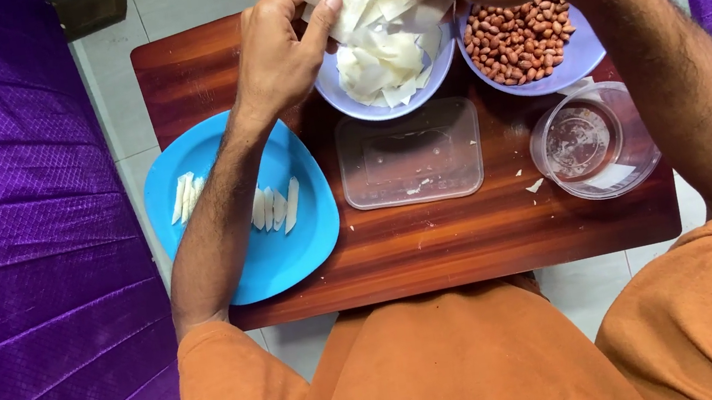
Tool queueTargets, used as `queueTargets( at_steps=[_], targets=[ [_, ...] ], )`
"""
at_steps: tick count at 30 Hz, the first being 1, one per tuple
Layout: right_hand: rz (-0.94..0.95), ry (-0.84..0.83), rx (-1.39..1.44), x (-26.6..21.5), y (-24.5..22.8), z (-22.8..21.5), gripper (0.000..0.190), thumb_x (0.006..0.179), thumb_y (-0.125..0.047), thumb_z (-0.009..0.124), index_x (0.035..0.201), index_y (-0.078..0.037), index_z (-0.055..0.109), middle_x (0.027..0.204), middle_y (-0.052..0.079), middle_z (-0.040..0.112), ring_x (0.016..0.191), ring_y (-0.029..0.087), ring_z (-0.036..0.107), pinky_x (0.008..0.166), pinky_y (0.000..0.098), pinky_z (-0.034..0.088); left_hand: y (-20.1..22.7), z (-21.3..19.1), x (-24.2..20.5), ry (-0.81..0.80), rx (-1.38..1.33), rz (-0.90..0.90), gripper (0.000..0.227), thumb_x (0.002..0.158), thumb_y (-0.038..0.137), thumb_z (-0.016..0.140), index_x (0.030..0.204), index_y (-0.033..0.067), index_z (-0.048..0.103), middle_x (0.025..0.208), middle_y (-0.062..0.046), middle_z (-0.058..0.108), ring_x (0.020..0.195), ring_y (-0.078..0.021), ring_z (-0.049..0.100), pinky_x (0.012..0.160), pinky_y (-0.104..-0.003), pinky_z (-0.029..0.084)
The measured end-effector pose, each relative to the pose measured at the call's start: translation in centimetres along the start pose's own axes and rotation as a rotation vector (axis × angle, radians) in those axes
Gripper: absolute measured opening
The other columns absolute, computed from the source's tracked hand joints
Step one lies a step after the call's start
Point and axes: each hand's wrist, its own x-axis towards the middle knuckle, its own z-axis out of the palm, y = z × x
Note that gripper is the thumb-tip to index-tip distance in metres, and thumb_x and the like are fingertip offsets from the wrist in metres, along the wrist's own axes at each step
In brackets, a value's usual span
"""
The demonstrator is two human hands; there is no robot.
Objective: The person is making peanut-filled dough rolls by placing a peanut on a small square of dough and rolling it up.
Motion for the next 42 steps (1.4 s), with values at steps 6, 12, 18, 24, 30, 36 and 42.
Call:
queueTargets(
  at_steps=[6,12,18,24,30,36,42],
  targets=[
    [0.007,0.052,-0.081,-0.3,0.0,0.2,0.025,0.116,-0.022,0.055,0.121,-0.004,0.071,0.087,0.013,0.075,0.063,0.019,0.068,0.047,0.0311,0.054,0.9,-0.2,-0.1,-0.011,0.106,0.015,0.022,0.103,0.015,0.066,0.097,-0.0025,0.077,0.066,-0.006,0.071,0.047,-0.0091,0.058,0.038,-0.022,0.041],
    [-0.096,0.082,-0.278,-0.7,-1.7,0.7,0.023,0.110,-0.023,0.067,0.116,-0.004,0.077,0.076,0.015,0.075,0.041,0.020,0.059,0.032,0.0330,0.046,0.8,-0.8,-0.3,-0.026,0.178,0.032,0.020,0.097,0.010,0.077,0.081,-0.0015,0.075,0.061,-0.006,0.067,0.044,-0.0078,0.053,0.035,-0.020,0.040],
    [-0.278,0.085,-0.346,1.3,-1.3,2.3,0.021,0.092,0.001,0.071,0.112,0.000,0.078,0.096,0.020,0.078,0.067,0.029,0.076,0.061,0.0376,0.064,1.3,-1.3,-0.6,-0.065,0.175,-0.045,0.029,0.091,0.016,0.092,0.072,0.0024,0.074,0.056,-0.002,0.065,0.041,-0.0057,0.048,0.035,-0.020,0.035],
    [-0.258,0.079,-0.382,3.5,-1.3,5.2,0.039,0.081,0.008,0.068,0.117,-0.002,0.075,0.116,0.020,0.072,0.087,0.041,0.073,0.075,0.0515,0.060,0.6,-1.2,-0.8,-0.059,0.189,0.022,0.032,0.102,0.018,0.078,0.075,0.0035,0.074,0.056,-0.002,0.061,0.042,-0.0066,0.045,0.035,-0.023,0.032],
    [-0.355,0.107,-0.568,7.1,0.3,8.2,0.028,0.087,-0.005,0.070,0.114,-0.007,0.080,0.107,0.019,0.073,0.073,0.032,0.074,0.065,0.0433,0.063,1.1,-1.6,-1.2,-0.019,0.275,-0.011,0.008,0.093,0.007,0.077,0.092,-0.0005,0.078,0.073,-0.008,0.074,0.052,-0.0105,0.059,0.043,-0.024,0.048],
    [-0.431,0.160,-0.708,9.3,2.7,9.5,0.017,0.091,-0.015,0.071,0.101,-0.006,0.081,0.100,0.017,0.075,0.062,0.025,0.072,0.053,0.0353,0.060,0.9,-1.5,-1.5,-0.020,0.272,-0.037,0.007,0.088,0.006,0.081,0.091,0.0007,0.078,0.072,-0.007,0.073,0.052,-0.0106,0.061,0.043,-0.024,0.049],
    [-0.416,0.200,-0.488,5.7,0.4,6.2,0.016,0.087,-0.011,0.079,0.103,-0.008,0.082,0.098,0.015,0.067,0.068,0.029,0.069,0.065,0.0409,0.061,0.1,-1.2,-1.9,-0.009,0.326,-0.043,0.009,0.086,0.007,0.083,0.092,0.0026,0.078,0.072,-0.006,0.073,0.051,-0.0096,0.060,0.041,-0.023,0.048]
  ],
)
